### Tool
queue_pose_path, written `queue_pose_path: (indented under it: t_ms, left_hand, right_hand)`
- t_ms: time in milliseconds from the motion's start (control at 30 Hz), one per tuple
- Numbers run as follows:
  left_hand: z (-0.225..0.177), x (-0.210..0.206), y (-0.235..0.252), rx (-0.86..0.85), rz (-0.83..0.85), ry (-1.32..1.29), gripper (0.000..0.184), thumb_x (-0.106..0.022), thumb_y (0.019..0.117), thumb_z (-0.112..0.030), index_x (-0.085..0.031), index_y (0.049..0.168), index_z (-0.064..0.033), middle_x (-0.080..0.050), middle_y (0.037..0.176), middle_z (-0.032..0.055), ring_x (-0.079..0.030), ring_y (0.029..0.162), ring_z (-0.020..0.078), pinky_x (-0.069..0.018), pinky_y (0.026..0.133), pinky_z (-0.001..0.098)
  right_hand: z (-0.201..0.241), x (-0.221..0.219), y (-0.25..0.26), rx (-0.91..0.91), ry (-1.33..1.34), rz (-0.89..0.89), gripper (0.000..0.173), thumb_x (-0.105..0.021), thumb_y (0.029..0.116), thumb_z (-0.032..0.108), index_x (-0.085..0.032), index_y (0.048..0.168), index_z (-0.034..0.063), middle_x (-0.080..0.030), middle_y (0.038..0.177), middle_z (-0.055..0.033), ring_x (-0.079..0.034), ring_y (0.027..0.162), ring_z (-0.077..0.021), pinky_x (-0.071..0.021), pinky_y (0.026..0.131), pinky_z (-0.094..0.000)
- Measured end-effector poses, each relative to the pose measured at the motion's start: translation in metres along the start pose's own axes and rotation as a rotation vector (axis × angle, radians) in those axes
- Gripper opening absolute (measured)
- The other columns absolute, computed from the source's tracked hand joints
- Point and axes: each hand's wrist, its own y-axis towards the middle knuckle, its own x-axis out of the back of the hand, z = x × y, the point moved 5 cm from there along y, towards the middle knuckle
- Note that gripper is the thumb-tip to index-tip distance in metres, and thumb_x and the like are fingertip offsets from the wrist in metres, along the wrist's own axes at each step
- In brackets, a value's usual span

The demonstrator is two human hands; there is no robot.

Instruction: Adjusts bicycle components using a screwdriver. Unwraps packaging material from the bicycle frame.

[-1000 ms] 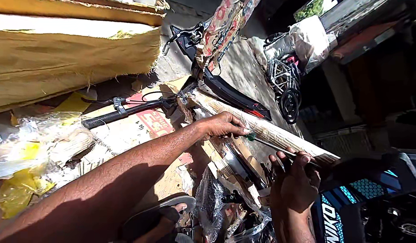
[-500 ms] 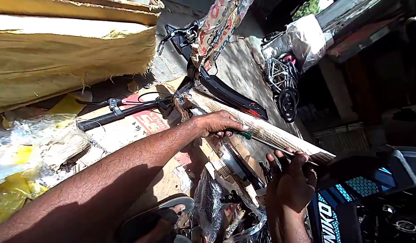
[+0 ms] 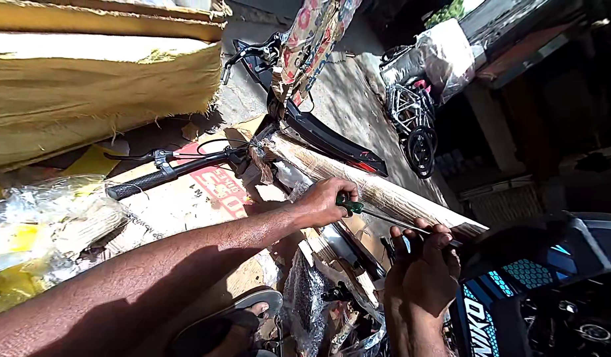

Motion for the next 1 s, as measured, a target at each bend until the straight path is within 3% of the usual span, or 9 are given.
queue_pose_path:
  t_ms: [100, 267, 400, 500, 600, 733, 800, 900, 1000]
  left_hand:
    - [-0.006, 0.009, 0.007, 0.040, 0.010, 0.199, 0.027, -0.087, 0.0805, -0.028, -0.073, 0.097, -0.0114, -0.071, 0.090, 0.0038, -0.067, 0.086, 0.0181, -0.0539, 0.081, 0.0448]
    - [-0.012, 0.023, 0.039, 0.370, 0.606, 0.248, 0.042, -0.079, 0.0872, -0.042, -0.069, 0.077, -0.0027, -0.064, 0.065, 0.0053, -0.054, 0.052, 0.0093, -0.0447, 0.053, 0.0275]
    - [-0.024, 0.015, 0.022, 0.090, -0.002, 0.588, 0.019, -0.078, 0.0840, -0.028, -0.071, 0.080, -0.0106, -0.067, 0.076, 0.0074, -0.064, 0.076, 0.0262, -0.0502, 0.071, 0.0491]
    - [-0.021, 0.003, 0.004, 0.024, -0.340, 0.541, 0.008, -0.076, 0.0803, -0.017, -0.071, 0.084, -0.0115, -0.069, 0.083, 0.0069, -0.066, 0.087, 0.0279, -0.0507, 0.078, 0.0466]
    - [-0.029, 0.025, 0.032, 0.216, 0.093, 0.495, 0.044, -0.088, 0.0747, -0.049, -0.068, 0.073, -0.0102, -0.062, 0.070, 0.0049, -0.060, 0.069, 0.0207, -0.0479, 0.065, 0.0454]
    - [-0.030, 0.026, 0.052, 0.367, 0.569, 0.446, 0.047, -0.082, 0.0822, -0.048, -0.068, 0.077, -0.0039, -0.065, 0.067, 0.0053, -0.057, 0.057, 0.0127, -0.0482, 0.057, 0.0332]
    - [-0.033, 0.021, 0.044, 0.229, 0.300, 0.598, 0.042, -0.084, 0.0818, -0.046, -0.067, 0.075, -0.0077, -0.062, 0.071, 0.0062, -0.060, 0.068, 0.0216, -0.0499, 0.065, 0.0454]
    - [-0.029, 0.006, 0.008, -0.014, -0.404, 0.558, 0.006, -0.074, 0.0761, -0.009, -0.069, 0.079, -0.0090, -0.069, 0.080, 0.0091, -0.067, 0.084, 0.0302, -0.0511, 0.076, 0.0492]
    - [-0.032, 0.014, 0.017, -0.016, -0.355, 0.523, 0.021, -0.082, 0.0743, -0.022, -0.066, 0.082, -0.0112, -0.066, 0.081, 0.0068, -0.064, 0.084, 0.0277, -0.0500, 0.075, 0.0478]
  right_hand:
    - [0.002, -0.004, -0.001, -0.016, 0.029, 0.000, 0.021, -0.040, 0.1120, 0.019, -0.059, 0.107, 0.0118, -0.069, 0.095, -0.0002, -0.070, 0.077, -0.0146, -0.0637, 0.075, -0.0338]
    - [0.002, -0.006, -0.001, -0.017, 0.081, -0.002, 0.017, -0.043, 0.1114, 0.020, -0.057, 0.109, 0.0112, -0.069, 0.099, -0.0006, -0.071, 0.082, -0.0152, -0.0628, 0.081, -0.0350]
    - [0.000, -0.008, 0.000, -0.018, 0.116, 0.017, 0.023, -0.037, 0.1130, 0.024, -0.057, 0.111, 0.0137, -0.070, 0.099, 0.0005, -0.071, 0.082, -0.0135, -0.0620, 0.076, -0.0323]
    - [-0.002, -0.008, -0.001, -0.011, 0.126, 0.050, 0.030, -0.033, 0.1136, 0.025, -0.060, 0.108, 0.0133, -0.072, 0.099, -0.0002, -0.072, 0.080, -0.0143, -0.0633, 0.074, -0.0319]
    - [-0.001, -0.006, 0.003, 0.012, 0.134, 0.077, 0.032, -0.034, 0.1134, 0.025, -0.062, 0.104, 0.0126, -0.072, 0.098, -0.0001, -0.072, 0.079, -0.0140, -0.0631, 0.077, -0.0325]
    - [0.000, -0.004, 0.002, 0.003, 0.147, 0.059, 0.031, -0.035, 0.1134, 0.026, -0.061, 0.107, 0.0119, -0.071, 0.098, -0.0003, -0.072, 0.080, -0.0141, -0.0630, 0.079, -0.0323]
    - [-0.001, -0.005, 0.003, -0.003, 0.164, 0.045, 0.030, -0.035, 0.1133, 0.028, -0.061, 0.107, 0.0139, -0.071, 0.098, 0.0007, -0.071, 0.081, -0.0137, -0.0623, 0.077, -0.0318]
    - [-0.005, -0.009, -0.002, -0.038, 0.142, 0.090, 0.034, -0.033, 0.1135, 0.033, -0.061, 0.111, 0.0157, -0.073, 0.103, 0.0011, -0.073, 0.085, -0.0139, -0.0634, 0.075, -0.0324]
    - [-0.001, -0.011, -0.001, -0.031, 0.094, 0.125, 0.032, -0.032, 0.1138, 0.028, -0.060, 0.108, 0.0139, -0.073, 0.108, -0.0003, -0.074, 0.088, -0.0157, -0.0635, 0.080, -0.0343]
